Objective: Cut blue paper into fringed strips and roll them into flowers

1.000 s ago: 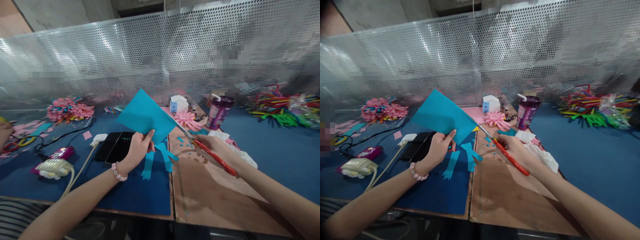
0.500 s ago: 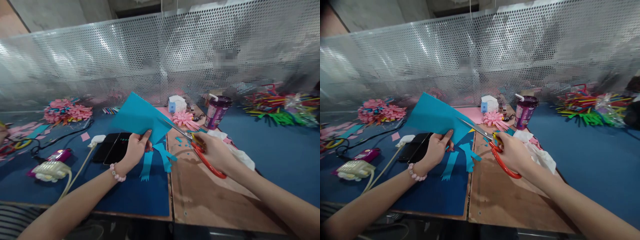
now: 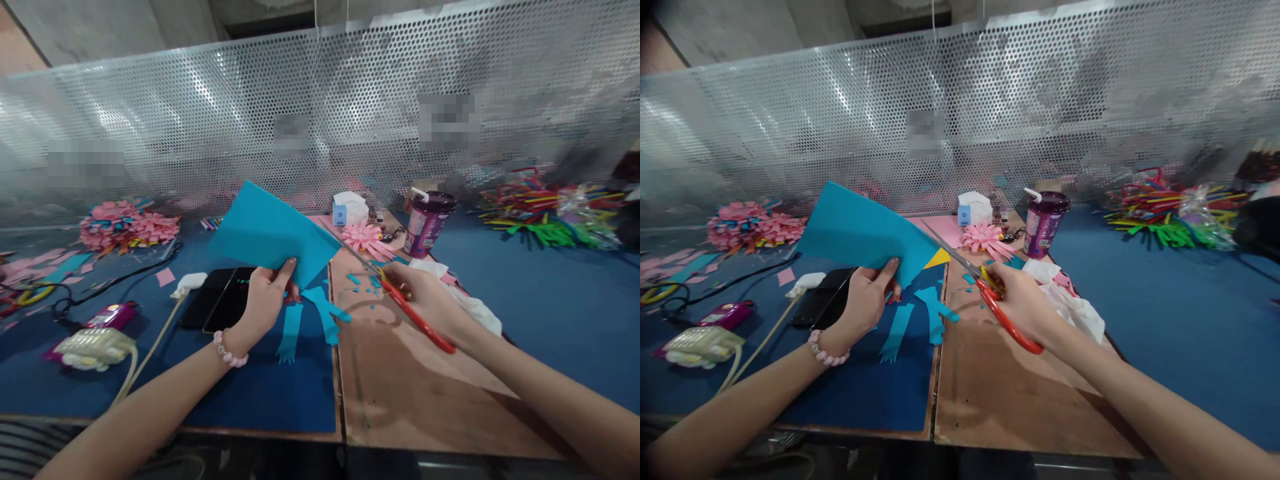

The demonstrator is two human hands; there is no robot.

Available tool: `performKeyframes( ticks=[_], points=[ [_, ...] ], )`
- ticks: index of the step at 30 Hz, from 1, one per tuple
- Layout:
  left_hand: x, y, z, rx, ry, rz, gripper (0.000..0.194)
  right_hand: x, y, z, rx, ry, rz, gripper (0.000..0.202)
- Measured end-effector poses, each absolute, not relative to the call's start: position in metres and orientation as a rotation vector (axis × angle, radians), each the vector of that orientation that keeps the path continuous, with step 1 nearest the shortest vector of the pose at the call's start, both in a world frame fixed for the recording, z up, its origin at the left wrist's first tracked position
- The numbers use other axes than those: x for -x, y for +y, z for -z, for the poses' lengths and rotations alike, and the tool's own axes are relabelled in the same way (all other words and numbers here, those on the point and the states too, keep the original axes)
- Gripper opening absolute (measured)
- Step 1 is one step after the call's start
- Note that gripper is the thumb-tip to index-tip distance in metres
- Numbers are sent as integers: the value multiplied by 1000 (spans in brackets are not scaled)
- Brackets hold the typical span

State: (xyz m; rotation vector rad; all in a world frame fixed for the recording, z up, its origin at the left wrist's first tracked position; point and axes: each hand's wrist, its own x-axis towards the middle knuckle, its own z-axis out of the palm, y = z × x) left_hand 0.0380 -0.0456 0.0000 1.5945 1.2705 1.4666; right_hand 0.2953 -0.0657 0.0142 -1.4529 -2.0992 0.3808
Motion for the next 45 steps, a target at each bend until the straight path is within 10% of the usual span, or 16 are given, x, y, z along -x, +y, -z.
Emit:
performKeyframes(
  ticks=[17,45],
  points=[
    [-39,-56,-8,-1621,1244,-1466,54,-298,-68,-23,1398,-2067,-898,7],
    [-40,-55,-8,-1566,1171,-1477,36,-298,-65,-21,1398,-2118,-794,8]
  ],
)
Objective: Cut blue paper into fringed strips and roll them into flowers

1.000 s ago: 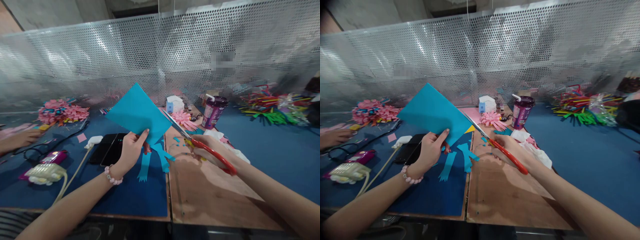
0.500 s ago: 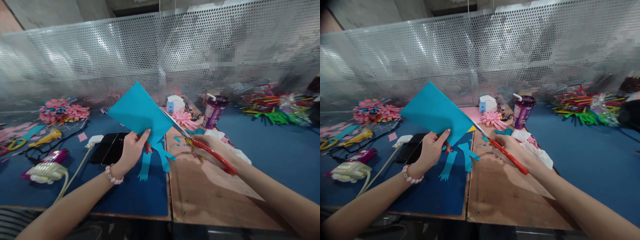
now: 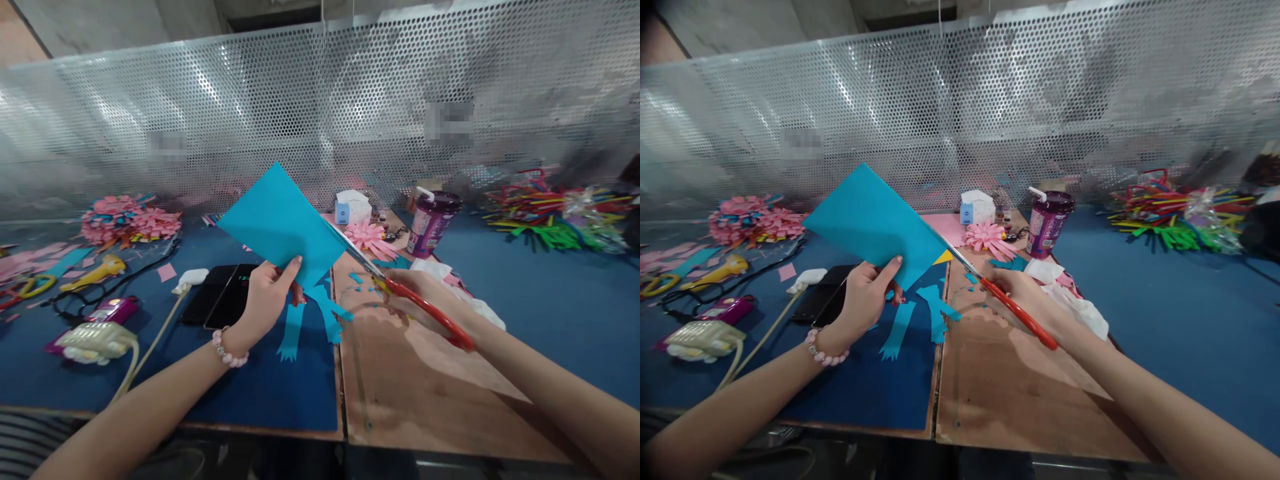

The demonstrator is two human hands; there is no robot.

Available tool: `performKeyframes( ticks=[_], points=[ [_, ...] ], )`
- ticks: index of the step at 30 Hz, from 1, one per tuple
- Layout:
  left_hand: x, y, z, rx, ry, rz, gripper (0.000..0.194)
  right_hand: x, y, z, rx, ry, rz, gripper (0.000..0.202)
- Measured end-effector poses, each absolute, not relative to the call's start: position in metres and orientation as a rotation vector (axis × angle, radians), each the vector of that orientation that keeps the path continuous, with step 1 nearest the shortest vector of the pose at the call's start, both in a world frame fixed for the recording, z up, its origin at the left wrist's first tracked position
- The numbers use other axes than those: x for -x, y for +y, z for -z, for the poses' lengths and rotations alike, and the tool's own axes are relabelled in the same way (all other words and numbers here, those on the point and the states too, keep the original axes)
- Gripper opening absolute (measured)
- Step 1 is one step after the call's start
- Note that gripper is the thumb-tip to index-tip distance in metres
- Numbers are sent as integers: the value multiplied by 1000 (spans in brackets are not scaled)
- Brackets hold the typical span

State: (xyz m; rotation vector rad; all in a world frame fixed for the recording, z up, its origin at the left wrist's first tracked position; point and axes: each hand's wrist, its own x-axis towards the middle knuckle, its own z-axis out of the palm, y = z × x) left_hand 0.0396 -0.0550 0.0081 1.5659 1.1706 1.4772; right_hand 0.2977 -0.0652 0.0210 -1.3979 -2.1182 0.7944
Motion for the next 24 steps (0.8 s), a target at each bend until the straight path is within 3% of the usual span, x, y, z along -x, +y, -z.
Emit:
performKeyframes(
  ticks=[18,24],
  points=[
    [-40,-54,-7,-1577,1136,-1489,37,-297,-66,-22,1396,-2104,-785,10],
    [-39,-55,-8,-1611,1193,-1453,49,-300,-63,-16,1435,-2121,-764,11]
  ],
)
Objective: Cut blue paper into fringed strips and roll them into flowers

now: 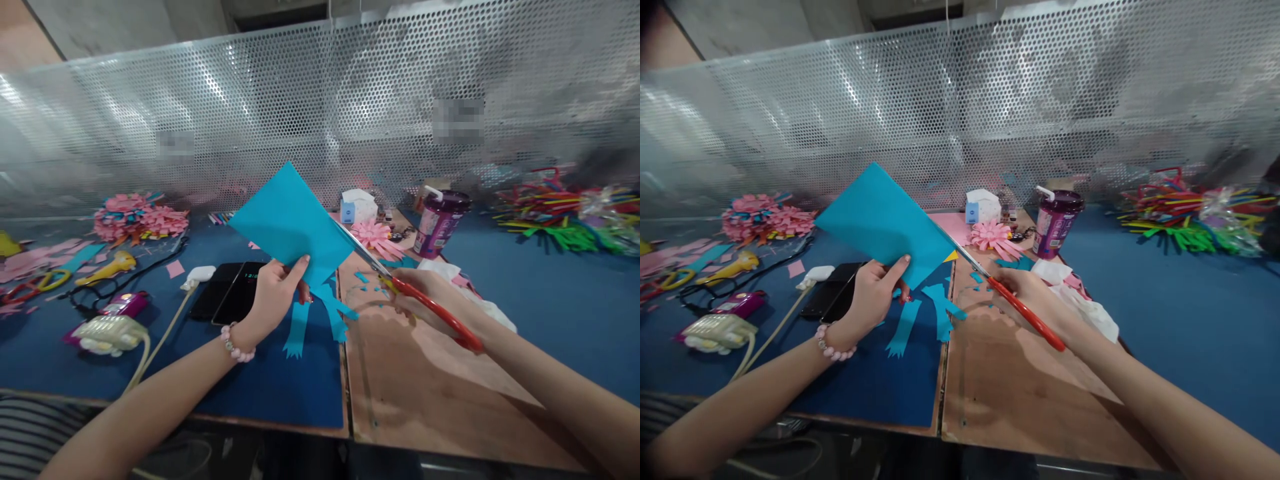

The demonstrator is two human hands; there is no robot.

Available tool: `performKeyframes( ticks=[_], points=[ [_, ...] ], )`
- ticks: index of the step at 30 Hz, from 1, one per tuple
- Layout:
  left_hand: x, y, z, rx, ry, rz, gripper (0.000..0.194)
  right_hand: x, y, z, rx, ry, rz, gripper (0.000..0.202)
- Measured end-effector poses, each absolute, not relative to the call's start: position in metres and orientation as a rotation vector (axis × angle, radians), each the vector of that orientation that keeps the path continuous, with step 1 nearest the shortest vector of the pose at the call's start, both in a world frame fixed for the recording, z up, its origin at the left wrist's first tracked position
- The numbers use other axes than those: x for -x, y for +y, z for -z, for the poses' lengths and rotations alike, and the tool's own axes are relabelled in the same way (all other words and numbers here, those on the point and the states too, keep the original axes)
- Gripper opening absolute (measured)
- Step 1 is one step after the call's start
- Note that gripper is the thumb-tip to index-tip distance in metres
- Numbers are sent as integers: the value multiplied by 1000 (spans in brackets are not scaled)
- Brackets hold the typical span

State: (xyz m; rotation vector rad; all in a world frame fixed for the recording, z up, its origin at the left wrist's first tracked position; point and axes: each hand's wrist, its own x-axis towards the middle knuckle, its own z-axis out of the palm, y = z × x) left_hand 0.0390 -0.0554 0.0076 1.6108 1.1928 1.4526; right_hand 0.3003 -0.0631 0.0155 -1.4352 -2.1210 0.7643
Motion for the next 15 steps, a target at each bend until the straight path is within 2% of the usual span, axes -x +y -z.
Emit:
performKeyframes(
  ticks=[5,10,15],
  points=[
    [-37,-55,-9,-1684,1247,-1425,57,-299,-63,-18,1434,-2118,-798,12],
    [-37,-56,-10,-1673,1206,-1389,55,-300,-61,-16,1412,-2127,-766,10],
    [-37,-56,-9,-1710,1210,-1373,58,-302,-58,-11,1402,-2053,-883,12]
  ],
)
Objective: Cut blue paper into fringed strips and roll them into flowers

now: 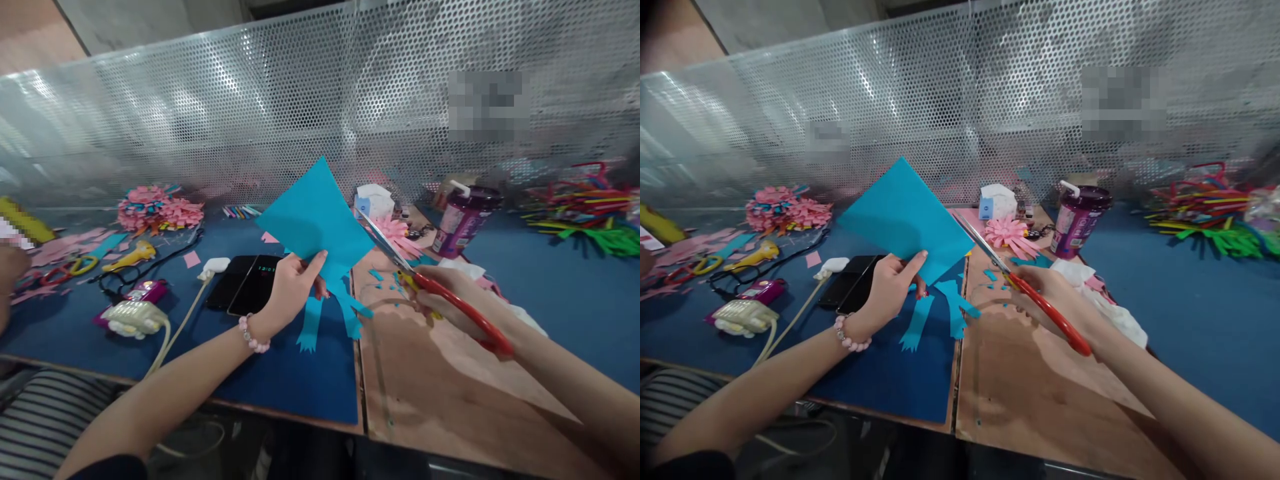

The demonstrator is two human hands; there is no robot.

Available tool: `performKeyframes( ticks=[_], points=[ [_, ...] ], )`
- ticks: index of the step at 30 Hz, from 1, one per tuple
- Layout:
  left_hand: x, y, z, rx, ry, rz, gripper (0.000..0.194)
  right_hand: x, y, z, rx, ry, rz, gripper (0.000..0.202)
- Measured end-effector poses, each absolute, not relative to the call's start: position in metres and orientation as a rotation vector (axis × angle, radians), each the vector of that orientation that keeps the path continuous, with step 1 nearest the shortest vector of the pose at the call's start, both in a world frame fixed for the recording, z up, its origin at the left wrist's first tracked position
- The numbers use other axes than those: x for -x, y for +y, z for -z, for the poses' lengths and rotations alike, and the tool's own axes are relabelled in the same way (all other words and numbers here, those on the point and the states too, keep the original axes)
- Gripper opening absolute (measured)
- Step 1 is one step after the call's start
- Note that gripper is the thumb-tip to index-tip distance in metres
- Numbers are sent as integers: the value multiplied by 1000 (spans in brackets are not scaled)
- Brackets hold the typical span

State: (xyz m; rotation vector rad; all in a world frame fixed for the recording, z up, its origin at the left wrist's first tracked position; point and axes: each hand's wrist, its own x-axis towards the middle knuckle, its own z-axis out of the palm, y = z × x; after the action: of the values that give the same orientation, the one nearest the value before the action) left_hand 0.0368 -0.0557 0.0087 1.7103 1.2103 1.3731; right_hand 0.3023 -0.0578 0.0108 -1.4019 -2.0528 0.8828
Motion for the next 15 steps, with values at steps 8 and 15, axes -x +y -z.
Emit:
performKeyframes(
  ticks=[8,15],
  points=[
    [-37,-48,-3,-1635,1259,-1425,45,-301,-59,-10,1434,-2033,-867,14],
    [-38,-48,-4,-1525,1117,-1512,28,-299,-63,-15,1483,-2087,-744,8]
  ],
)
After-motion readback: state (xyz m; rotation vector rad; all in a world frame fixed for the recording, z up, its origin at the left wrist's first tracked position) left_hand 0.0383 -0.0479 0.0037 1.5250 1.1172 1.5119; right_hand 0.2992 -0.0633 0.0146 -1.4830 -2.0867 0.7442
